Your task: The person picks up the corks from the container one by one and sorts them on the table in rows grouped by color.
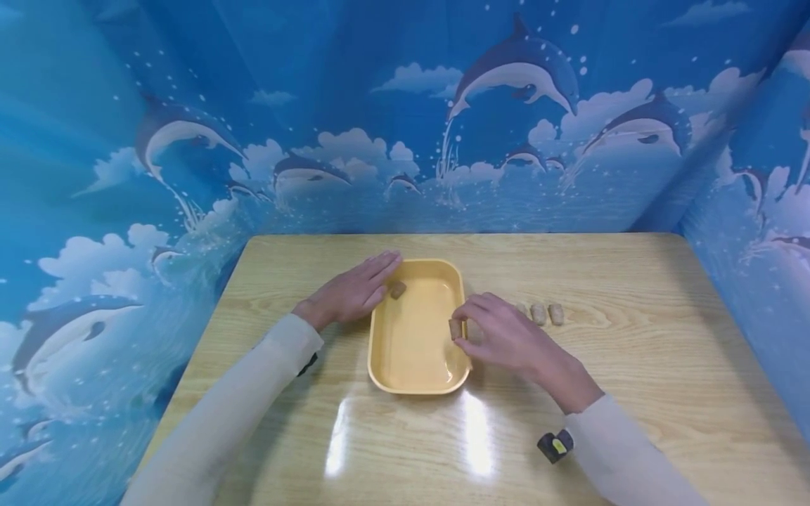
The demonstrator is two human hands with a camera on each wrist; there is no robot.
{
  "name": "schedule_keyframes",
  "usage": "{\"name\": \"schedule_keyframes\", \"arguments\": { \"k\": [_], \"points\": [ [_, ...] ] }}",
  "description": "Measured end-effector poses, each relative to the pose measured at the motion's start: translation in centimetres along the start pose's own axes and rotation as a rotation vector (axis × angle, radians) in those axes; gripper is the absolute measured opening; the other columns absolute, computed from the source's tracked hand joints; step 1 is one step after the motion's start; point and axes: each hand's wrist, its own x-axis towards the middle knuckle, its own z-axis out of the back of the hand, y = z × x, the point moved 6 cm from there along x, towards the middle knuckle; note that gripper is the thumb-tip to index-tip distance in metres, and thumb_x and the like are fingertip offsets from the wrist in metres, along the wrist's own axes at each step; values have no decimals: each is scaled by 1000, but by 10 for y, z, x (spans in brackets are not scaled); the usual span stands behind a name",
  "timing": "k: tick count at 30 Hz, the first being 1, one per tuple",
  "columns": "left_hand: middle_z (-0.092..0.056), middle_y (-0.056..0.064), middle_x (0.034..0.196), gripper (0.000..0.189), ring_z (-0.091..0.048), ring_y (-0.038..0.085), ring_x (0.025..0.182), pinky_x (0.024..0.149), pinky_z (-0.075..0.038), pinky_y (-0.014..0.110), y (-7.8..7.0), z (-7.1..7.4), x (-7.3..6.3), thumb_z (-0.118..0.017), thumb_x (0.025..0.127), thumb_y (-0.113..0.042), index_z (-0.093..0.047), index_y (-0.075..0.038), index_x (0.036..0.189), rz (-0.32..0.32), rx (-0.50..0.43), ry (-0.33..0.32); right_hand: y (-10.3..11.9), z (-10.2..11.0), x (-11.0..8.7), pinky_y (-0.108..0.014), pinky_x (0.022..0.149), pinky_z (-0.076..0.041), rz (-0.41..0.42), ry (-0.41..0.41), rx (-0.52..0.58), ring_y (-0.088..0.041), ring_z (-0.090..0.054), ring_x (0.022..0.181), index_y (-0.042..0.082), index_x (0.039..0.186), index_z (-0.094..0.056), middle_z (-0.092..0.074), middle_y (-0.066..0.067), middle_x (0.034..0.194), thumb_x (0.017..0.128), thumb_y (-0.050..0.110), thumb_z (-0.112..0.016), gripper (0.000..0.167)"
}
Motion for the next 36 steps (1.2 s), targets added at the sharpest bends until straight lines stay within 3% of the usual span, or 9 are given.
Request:
{"name": "schedule_keyframes", "arguments": {
  "k": [12,21,28,36],
  "points": [
    [-5,1,186,65,-6,19,172,141,-6,32,-1,1,0,-25,116,-30,-4,-17,177,-27,-3,-20,-19,21,-26,-42,79,-67,45,-95,-68,-22,-74,96,8,115,-78,-78,-3,107,83,20,-92,37],
    [-5,1,186,65,-5,19,172,141,-6,32,0,1,0,-25,116,-30,-4,-16,177,-27,-4,-19,-37,25,-44,-49,83,-67,-80,-46,-69,-24,-74,101,10,120,-78,-78,-3,112,85,21,-93,39],
    [-6,1,186,65,-5,18,172,141,-6,32,-1,1,0,-27,116,-29,-6,-16,177,-25,-8,-23,-47,26,-55,-45,77,-67,-37,-102,-103,-22,-73,94,8,116,-78,-77,-4,107,79,15,-95,41],
    [-4,0,186,66,-5,18,172,141,-6,31,-1,1,-1,-27,117,-30,-4,-17,177,-21,-1,-14,-61,25,-70,-47,76,-66,-71,-121,-130,-23,-74,92,7,115,-78,-77,-3,103,78,15,-96,42]
  ]
}}
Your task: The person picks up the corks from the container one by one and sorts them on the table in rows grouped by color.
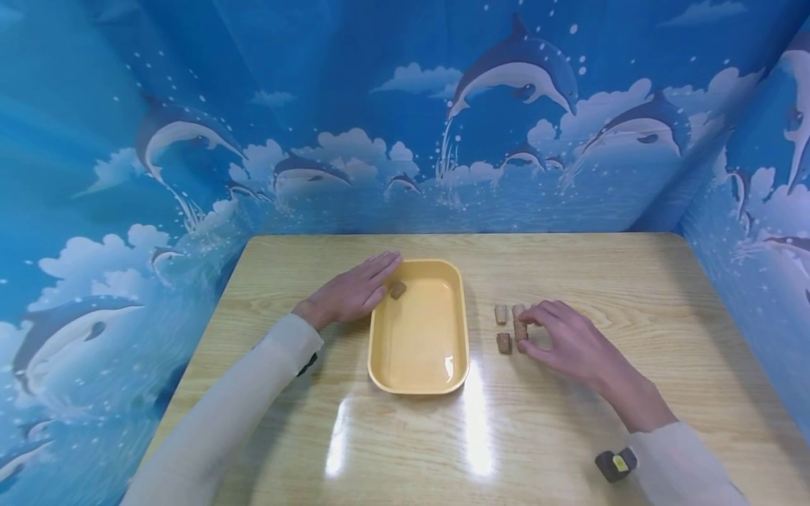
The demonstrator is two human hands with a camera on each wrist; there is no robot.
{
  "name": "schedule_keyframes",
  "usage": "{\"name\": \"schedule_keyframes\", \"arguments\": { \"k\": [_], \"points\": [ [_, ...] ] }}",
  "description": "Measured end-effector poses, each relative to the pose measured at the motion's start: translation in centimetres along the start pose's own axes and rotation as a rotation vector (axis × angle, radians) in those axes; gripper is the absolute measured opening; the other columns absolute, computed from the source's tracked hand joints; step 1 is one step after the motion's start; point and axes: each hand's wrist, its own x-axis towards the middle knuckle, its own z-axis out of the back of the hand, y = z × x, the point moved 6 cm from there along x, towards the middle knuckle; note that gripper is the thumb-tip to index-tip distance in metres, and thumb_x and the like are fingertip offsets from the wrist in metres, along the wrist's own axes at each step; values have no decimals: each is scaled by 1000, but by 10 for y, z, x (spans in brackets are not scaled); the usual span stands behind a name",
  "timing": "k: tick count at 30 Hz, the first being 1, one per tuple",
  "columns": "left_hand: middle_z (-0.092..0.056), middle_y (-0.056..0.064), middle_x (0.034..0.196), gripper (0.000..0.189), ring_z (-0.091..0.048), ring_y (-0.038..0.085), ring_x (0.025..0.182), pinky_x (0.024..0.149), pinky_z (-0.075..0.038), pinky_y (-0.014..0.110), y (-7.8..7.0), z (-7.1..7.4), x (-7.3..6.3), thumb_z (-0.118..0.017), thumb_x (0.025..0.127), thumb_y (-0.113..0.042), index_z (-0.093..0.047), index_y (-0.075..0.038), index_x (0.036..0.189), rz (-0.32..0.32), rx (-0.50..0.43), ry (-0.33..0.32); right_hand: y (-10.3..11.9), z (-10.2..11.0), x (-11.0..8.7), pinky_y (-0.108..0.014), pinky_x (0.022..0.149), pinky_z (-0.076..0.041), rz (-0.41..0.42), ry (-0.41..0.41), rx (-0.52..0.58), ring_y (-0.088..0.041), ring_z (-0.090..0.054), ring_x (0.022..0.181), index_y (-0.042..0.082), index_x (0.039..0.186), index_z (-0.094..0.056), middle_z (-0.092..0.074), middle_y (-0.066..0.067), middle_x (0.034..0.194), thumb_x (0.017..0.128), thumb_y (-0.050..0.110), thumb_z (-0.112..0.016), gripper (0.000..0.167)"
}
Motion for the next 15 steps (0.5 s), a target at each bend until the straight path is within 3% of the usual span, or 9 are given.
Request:
{"name": "schedule_keyframes", "arguments": {
  "k": [6,15],
  "points": [
    [-4,-1,186,66,-5,18,172,141,-7,32,0,0,0,-27,117,-31,-3,-19,177,14,-5,9,-10,0,-9,-50,77,-66,16,-39,-11,-27,-74,93,5,115,-79,-78,-7,106,73,11,-96,46],
    [-4,-1,186,66,-5,18,172,141,-7,32,-1,0,0,-28,116,-31,-5,-18,177,19,-6,7,-26,-6,-21,-48,74,-64,-42,-20,-21,-26,-73,91,7,115,-79,-77,-5,105,74,13,-97,46]
  ]
}}
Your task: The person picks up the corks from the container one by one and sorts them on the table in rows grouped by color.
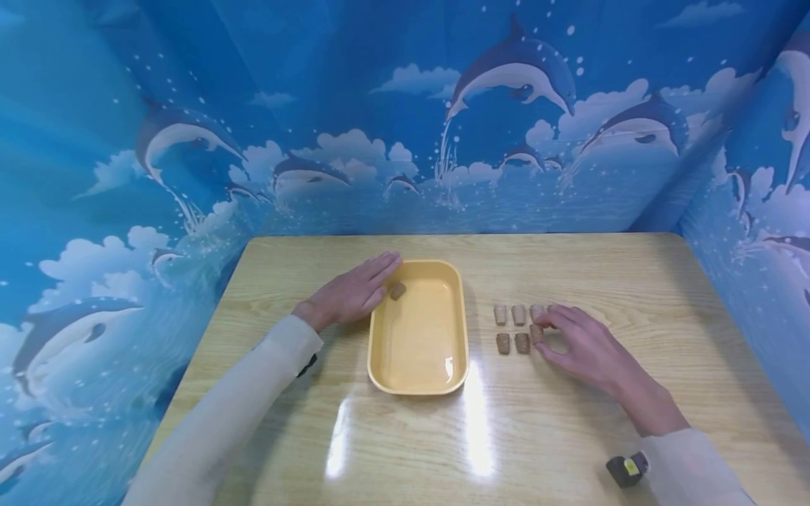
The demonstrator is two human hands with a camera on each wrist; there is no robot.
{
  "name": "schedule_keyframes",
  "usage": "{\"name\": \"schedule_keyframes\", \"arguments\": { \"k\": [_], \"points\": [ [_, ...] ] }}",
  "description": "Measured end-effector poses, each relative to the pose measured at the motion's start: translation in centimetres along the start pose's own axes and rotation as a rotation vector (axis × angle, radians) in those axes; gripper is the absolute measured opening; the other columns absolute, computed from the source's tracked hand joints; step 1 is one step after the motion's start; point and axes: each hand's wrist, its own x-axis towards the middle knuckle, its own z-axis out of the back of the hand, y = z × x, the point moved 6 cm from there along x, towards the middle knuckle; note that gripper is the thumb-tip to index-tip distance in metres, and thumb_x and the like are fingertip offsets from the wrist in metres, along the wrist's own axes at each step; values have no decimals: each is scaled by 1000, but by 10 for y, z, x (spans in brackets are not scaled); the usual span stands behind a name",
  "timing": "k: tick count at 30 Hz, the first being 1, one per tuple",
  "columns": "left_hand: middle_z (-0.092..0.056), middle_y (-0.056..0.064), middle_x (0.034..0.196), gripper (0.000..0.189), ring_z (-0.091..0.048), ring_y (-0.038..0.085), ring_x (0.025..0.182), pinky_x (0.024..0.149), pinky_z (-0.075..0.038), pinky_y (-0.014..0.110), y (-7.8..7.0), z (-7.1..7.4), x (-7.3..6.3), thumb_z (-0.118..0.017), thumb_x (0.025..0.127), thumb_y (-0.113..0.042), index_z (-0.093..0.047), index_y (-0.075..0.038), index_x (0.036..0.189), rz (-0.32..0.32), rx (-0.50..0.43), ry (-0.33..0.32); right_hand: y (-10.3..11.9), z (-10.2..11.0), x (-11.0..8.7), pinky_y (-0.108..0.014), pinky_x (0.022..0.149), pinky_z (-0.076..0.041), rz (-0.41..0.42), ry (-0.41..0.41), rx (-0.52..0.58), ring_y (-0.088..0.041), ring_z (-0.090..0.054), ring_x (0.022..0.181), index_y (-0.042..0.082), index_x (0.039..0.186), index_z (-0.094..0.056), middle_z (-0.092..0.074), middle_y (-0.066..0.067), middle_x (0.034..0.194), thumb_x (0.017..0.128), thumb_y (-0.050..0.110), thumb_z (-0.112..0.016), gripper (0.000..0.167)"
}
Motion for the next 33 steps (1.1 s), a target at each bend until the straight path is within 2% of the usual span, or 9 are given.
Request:
{"name": "schedule_keyframes", "arguments": {
  "k": [8,17,33],
  "points": [
    [-4,-2,186,66,-5,18,172,141,-8,33,0,-1,0,-28,116,-32,-5,-19,177,12,-6,3,-11,-7,-8,-54,81,-64,-26,2,1,-30,-74,92,6,113,-80,-79,-7,103,74,13,-96,43],
    [-4,-2,186,66,-5,18,172,141,-8,33,0,0,-1,-29,116,-31,-6,-17,177,3,0,-1,-20,-15,-16,-64,90,-61,-73,32,35,-41,-74,104,4,116,-79,-79,-15,111,76,15,-96,45],
    [-3,-2,186,67,-4,17,172,141,-8,33,0,0,0,-28,117,-32,-4,-19,177,5,2,7,-23,-23,-18,-63,88,-62,-95,53,44,-39,-74,102,4,119,-78,-78,-13,111,80,16,-94,44]
  ]
}}
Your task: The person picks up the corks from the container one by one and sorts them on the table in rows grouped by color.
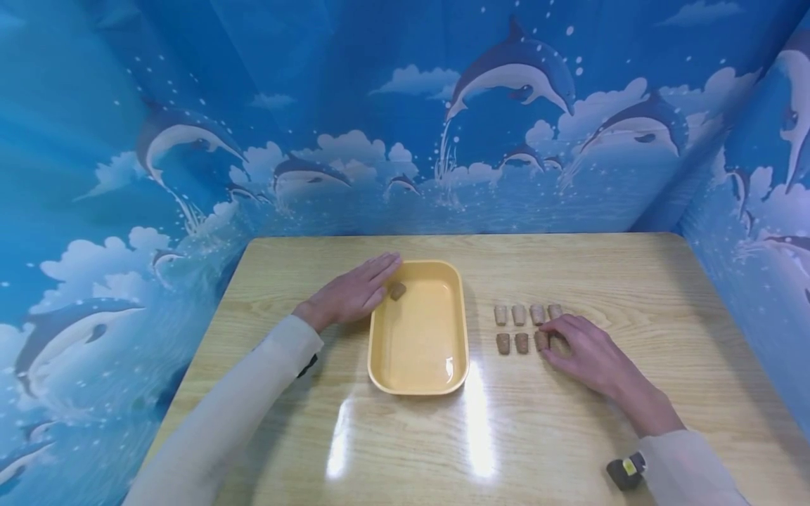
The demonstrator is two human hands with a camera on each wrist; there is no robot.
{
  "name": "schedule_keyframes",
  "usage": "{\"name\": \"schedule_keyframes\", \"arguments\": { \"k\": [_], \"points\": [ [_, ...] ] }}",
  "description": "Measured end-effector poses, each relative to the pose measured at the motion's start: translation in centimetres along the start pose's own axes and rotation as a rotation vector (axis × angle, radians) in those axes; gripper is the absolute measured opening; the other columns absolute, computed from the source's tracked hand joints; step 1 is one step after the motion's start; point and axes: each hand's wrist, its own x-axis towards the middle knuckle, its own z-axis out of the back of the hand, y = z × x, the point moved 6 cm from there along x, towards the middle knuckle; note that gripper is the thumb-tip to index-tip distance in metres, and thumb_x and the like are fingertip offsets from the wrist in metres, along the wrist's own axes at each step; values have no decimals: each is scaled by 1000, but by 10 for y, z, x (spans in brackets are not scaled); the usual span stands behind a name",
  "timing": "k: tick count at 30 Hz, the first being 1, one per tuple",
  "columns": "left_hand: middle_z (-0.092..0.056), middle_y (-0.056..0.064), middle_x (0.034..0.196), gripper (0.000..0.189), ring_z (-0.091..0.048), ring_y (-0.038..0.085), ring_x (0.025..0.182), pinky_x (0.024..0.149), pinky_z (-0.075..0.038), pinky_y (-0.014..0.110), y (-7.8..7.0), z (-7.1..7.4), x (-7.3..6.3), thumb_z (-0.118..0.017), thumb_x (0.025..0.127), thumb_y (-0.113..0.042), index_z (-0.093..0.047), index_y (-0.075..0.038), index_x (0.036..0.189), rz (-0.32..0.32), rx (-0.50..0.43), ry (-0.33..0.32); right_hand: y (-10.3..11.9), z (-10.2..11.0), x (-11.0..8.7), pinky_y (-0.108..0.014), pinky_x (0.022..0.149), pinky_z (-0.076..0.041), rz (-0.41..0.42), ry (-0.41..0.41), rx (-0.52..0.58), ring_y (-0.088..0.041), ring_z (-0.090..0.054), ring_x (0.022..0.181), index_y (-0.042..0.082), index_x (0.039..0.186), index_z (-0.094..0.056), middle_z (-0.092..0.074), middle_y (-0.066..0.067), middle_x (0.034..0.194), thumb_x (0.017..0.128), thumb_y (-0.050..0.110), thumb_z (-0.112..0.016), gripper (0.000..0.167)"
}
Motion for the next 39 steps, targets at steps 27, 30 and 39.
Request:
{"name": "schedule_keyframes", "arguments": {
  "k": [27,30,39],
  "points": [
    [-2,-3,186,66,-4,17,172,141,-8,33,1,-1,1,-27,117,-32,-6,-18,177,7,-7,5,2,0,-1,-58,84,-62,19,5,-10,-35,-73,100,4,121,-77,-77,-10,110,79,13,-94,46],
    [-2,-3,186,66,-3,17,172,141,-8,33,1,-1,0,-27,117,-32,-5,-18,177,2,-8,2,3,0,-1,-60,86,-61,10,13,-5,-37,-73,102,3,122,-76,-77,-12,111,80,14,-94,47],
    [-1,-3,186,66,-3,16,172,141,-7,32,1,-1,0,-26,117,-32,-3,-19,177,-8,0,0,8,9,2,-65,90,-61,8,2,3,-40,-72,106,1,129,-72,-75,-19,118,77,21,-96,61]
  ]
}}
